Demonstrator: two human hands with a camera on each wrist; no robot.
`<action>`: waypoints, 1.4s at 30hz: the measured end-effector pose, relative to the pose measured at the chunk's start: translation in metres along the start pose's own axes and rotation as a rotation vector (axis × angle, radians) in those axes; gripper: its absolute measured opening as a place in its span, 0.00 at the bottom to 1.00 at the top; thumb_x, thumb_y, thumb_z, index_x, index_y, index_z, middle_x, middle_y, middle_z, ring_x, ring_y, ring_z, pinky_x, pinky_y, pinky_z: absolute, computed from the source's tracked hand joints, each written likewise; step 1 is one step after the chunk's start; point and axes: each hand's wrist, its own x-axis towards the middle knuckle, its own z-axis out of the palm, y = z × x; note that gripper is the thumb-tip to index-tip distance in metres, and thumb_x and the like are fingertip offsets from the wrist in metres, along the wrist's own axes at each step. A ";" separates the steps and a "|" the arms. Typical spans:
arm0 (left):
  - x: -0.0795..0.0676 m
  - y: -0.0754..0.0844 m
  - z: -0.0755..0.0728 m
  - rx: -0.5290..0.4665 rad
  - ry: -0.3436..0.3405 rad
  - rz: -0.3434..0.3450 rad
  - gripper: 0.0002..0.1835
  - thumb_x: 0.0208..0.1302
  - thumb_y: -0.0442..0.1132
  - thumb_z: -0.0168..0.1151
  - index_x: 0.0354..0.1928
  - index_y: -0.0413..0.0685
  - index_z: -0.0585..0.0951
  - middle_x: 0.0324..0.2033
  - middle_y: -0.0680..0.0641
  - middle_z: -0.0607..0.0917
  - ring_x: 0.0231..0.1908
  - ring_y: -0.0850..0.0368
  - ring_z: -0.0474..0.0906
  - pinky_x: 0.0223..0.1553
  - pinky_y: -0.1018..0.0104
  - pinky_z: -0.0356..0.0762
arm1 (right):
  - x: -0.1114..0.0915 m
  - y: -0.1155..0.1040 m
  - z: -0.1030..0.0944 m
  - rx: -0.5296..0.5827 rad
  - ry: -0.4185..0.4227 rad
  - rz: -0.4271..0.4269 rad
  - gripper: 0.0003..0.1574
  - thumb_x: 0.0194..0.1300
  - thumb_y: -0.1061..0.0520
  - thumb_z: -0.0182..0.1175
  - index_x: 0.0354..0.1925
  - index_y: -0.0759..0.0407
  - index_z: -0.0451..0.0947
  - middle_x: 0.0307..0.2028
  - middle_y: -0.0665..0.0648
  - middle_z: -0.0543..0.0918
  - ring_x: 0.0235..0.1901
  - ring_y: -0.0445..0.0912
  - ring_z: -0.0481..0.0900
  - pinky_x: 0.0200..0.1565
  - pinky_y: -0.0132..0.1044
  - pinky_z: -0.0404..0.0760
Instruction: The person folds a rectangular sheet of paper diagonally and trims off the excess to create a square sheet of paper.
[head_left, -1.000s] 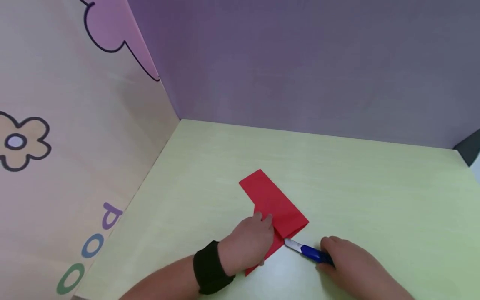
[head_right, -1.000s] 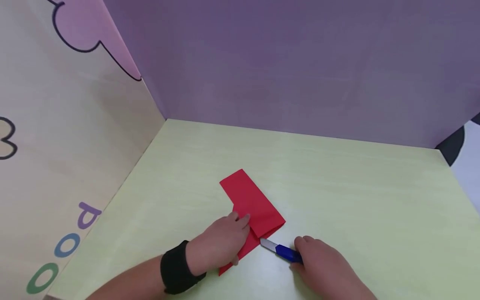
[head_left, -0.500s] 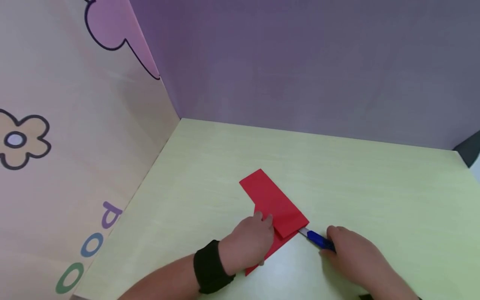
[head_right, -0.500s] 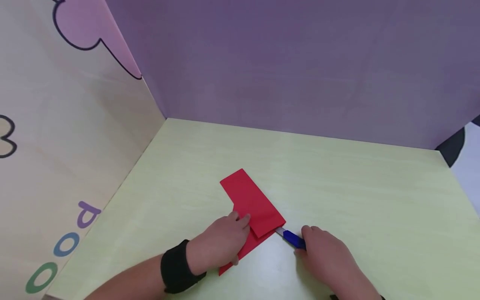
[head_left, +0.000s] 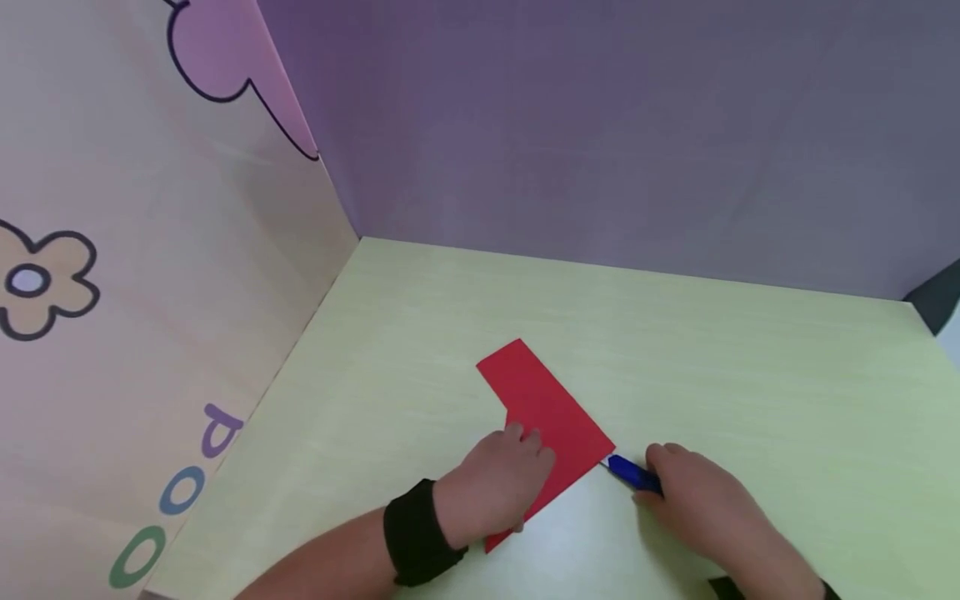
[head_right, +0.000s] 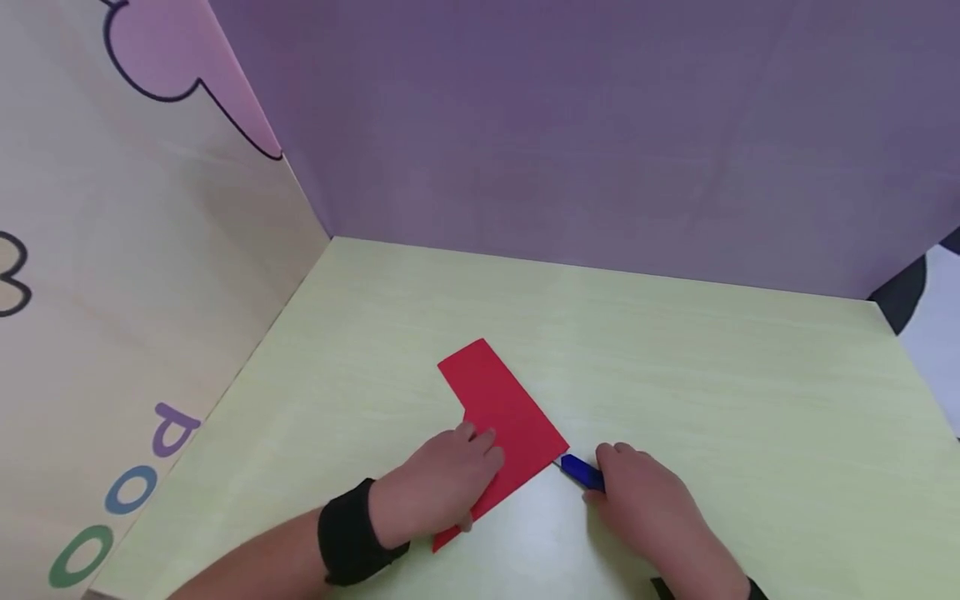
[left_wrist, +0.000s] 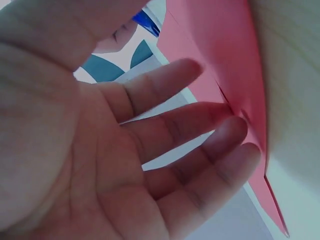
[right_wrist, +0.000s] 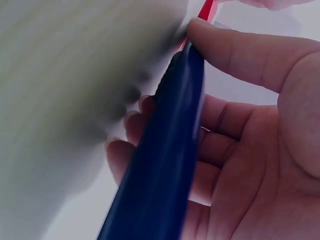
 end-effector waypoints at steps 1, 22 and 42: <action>-0.001 -0.001 0.000 -0.020 0.004 -0.002 0.37 0.31 0.59 0.77 0.45 0.55 0.72 0.33 0.54 0.75 0.34 0.59 0.67 0.27 0.73 0.71 | 0.000 0.001 0.000 -0.001 0.012 -0.008 0.19 0.49 0.47 0.70 0.31 0.54 0.72 0.23 0.50 0.72 0.23 0.45 0.68 0.28 0.38 0.73; 0.003 0.004 0.000 -0.083 0.014 -0.010 0.34 0.48 0.56 0.70 0.57 0.52 0.73 0.43 0.53 0.78 0.42 0.60 0.71 0.42 0.72 0.76 | 0.009 -0.027 0.002 -0.013 -0.032 -0.030 0.21 0.46 0.45 0.71 0.31 0.53 0.72 0.22 0.50 0.72 0.23 0.44 0.69 0.28 0.38 0.74; 0.000 0.003 0.007 -0.034 0.057 -0.017 0.39 0.49 0.55 0.69 0.64 0.54 0.69 0.63 0.48 0.72 0.60 0.52 0.67 0.50 0.65 0.79 | 0.009 -0.029 0.003 -0.015 -0.055 -0.014 0.21 0.47 0.45 0.71 0.29 0.53 0.71 0.21 0.51 0.72 0.21 0.45 0.69 0.27 0.38 0.72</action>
